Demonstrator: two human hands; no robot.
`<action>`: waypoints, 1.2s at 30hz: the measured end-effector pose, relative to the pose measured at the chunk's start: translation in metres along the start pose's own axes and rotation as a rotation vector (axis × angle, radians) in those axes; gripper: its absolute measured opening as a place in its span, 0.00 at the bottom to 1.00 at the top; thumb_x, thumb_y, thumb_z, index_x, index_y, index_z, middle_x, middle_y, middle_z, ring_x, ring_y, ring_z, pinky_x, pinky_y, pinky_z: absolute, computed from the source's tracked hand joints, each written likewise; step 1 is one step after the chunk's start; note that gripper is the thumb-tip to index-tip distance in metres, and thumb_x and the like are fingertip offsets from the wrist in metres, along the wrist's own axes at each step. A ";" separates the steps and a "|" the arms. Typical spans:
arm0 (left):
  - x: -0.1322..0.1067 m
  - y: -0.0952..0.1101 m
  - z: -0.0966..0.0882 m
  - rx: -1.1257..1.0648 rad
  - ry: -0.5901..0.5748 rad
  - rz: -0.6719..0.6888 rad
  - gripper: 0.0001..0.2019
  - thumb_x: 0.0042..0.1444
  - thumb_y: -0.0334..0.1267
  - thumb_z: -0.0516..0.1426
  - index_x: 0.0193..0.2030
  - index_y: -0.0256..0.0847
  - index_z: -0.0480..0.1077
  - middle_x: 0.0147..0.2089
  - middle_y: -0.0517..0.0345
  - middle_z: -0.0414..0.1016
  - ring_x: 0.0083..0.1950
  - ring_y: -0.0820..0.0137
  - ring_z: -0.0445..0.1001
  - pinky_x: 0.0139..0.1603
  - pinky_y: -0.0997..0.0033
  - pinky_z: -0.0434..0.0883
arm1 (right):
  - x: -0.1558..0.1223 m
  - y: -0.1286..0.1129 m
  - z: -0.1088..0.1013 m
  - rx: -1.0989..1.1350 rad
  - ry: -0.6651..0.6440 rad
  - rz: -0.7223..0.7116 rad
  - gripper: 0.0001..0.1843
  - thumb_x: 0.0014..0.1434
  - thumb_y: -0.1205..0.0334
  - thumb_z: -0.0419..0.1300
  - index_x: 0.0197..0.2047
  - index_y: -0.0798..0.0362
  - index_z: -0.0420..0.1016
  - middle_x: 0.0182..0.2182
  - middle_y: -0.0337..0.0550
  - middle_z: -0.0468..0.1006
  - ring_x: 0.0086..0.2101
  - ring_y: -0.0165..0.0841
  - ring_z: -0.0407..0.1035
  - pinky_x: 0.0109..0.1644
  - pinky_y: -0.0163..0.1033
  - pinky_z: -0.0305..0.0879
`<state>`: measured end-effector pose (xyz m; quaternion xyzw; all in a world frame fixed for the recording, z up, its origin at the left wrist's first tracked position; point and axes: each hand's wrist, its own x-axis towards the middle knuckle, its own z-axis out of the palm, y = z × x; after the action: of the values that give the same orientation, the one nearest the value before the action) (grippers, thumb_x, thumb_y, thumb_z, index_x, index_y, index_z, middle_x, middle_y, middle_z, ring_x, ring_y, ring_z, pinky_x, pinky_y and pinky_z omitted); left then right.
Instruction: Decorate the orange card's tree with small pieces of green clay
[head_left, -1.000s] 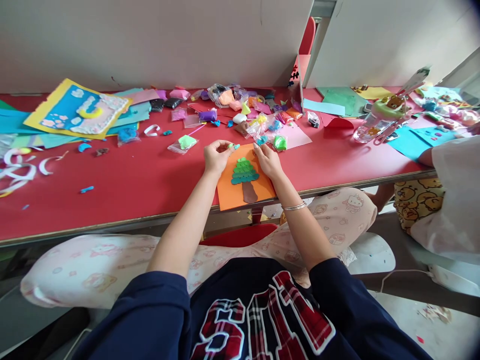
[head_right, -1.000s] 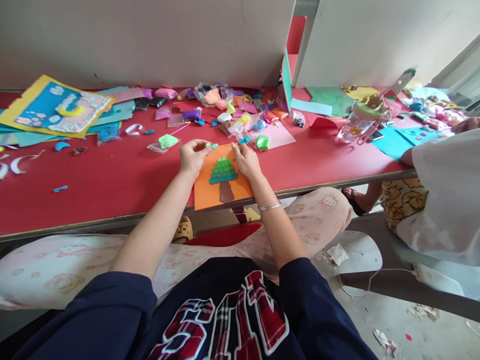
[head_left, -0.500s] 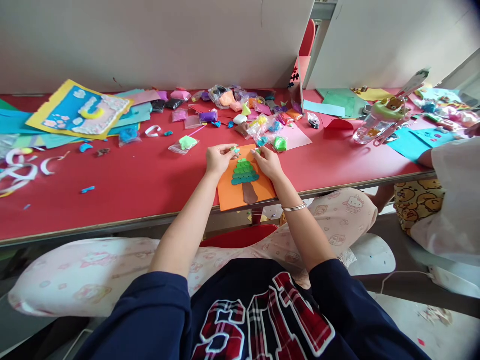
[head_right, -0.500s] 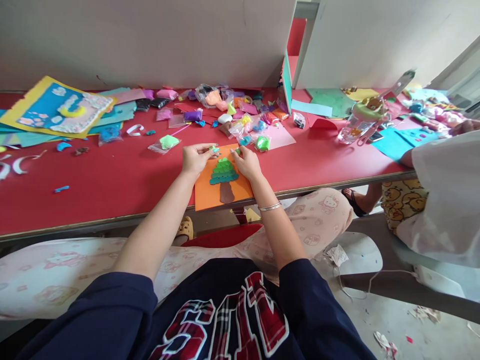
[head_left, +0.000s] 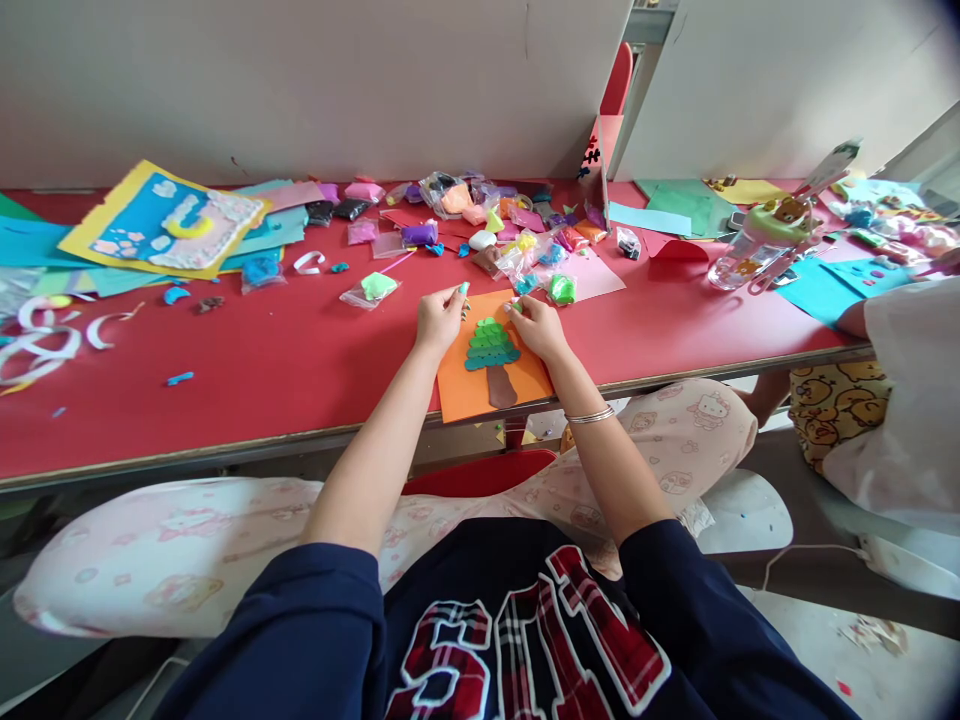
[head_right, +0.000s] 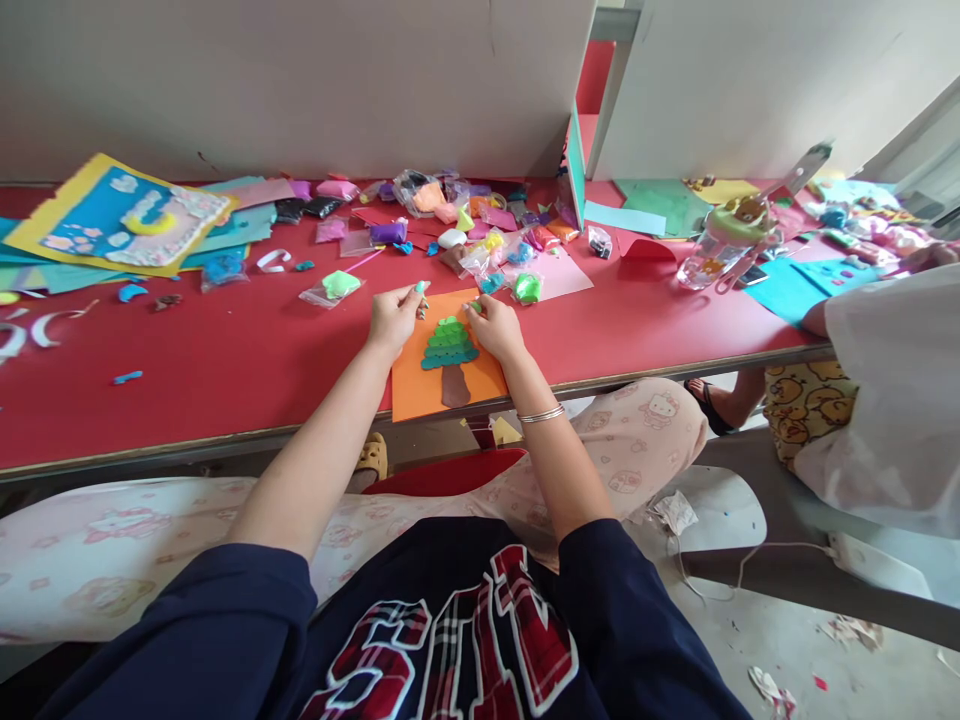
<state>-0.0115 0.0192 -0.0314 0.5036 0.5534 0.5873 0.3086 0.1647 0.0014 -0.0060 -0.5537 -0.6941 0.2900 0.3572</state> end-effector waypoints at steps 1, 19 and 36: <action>0.001 -0.001 0.000 -0.001 -0.005 0.010 0.14 0.51 0.47 0.63 0.36 0.37 0.78 0.26 0.58 0.77 0.29 0.72 0.76 0.33 0.74 0.74 | 0.000 0.000 0.000 0.002 0.000 -0.002 0.14 0.57 0.54 0.54 0.25 0.50 0.57 0.24 0.38 0.68 0.29 0.32 0.62 0.35 0.37 0.54; -0.007 0.009 -0.001 0.025 -0.030 0.062 0.14 0.41 0.42 0.69 0.31 0.35 0.77 0.30 0.53 0.80 0.30 0.69 0.78 0.36 0.72 0.77 | 0.001 0.003 0.002 -0.038 0.012 -0.014 0.13 0.57 0.54 0.53 0.25 0.51 0.60 0.23 0.38 0.67 0.29 0.33 0.61 0.34 0.37 0.53; -0.013 0.008 0.002 0.021 -0.199 0.081 0.15 0.49 0.50 0.63 0.27 0.38 0.74 0.20 0.58 0.74 0.19 0.74 0.69 0.23 0.75 0.68 | 0.000 0.005 0.002 -0.027 0.019 -0.053 0.13 0.55 0.53 0.52 0.24 0.51 0.59 0.23 0.40 0.68 0.29 0.33 0.62 0.33 0.37 0.53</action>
<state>-0.0046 0.0064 -0.0276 0.5846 0.5053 0.5404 0.3329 0.1655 0.0024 -0.0110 -0.5426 -0.7091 0.2657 0.3636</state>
